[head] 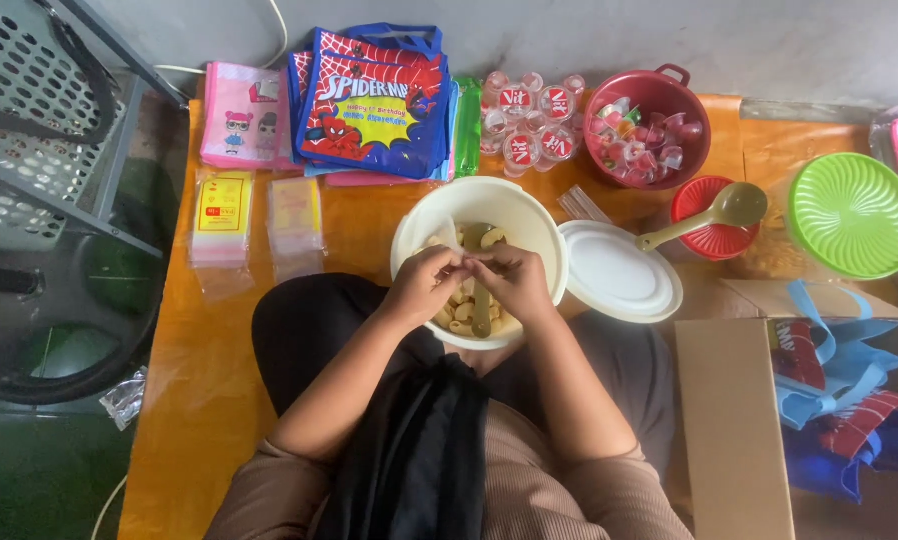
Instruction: The person is sitting on the floor and manually filling small plastic bags with snacks from a bowl, occasionally using a spoon.
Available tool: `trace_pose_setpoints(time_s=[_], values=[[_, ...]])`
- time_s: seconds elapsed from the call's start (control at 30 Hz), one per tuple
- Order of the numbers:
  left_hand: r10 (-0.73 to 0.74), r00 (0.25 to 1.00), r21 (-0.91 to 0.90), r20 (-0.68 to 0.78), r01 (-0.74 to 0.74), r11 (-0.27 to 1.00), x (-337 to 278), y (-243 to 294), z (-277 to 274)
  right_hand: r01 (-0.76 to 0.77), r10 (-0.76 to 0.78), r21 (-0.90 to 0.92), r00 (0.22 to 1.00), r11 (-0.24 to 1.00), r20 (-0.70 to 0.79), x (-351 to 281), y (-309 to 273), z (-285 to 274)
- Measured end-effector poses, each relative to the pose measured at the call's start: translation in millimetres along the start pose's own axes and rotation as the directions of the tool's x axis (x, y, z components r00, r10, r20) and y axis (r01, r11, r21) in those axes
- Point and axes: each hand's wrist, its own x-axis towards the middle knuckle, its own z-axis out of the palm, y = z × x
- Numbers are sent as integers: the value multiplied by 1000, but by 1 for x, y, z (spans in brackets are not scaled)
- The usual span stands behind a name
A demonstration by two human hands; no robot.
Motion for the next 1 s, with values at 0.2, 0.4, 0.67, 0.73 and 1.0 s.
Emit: trace_pose_setpoints(time_s=[0.2, 0.4, 0.67, 0.73, 1.0], values=[[32, 999, 57, 18, -33, 998, 0, -1, 0, -100, 99, 61, 995, 993, 21, 0, 27, -1], [138, 966, 231, -218, -86, 969, -5, -8, 3, -194, 153, -104, 937, 975, -314, 4, 16, -8], [225, 974, 414, 39, -220, 883, -4, 13, 9, -245, 249, 44, 957, 968, -151, 5, 34, -2], [135, 985, 494, 108, -171, 853, -6, 11, 9, -258, 264, 128, 964, 958, -30, 4, 38, -2], [162, 984, 364, 76, -179, 914, -9, -21, 7, -187, 200, 169, 977, 968, -67, 3, 29, -3]])
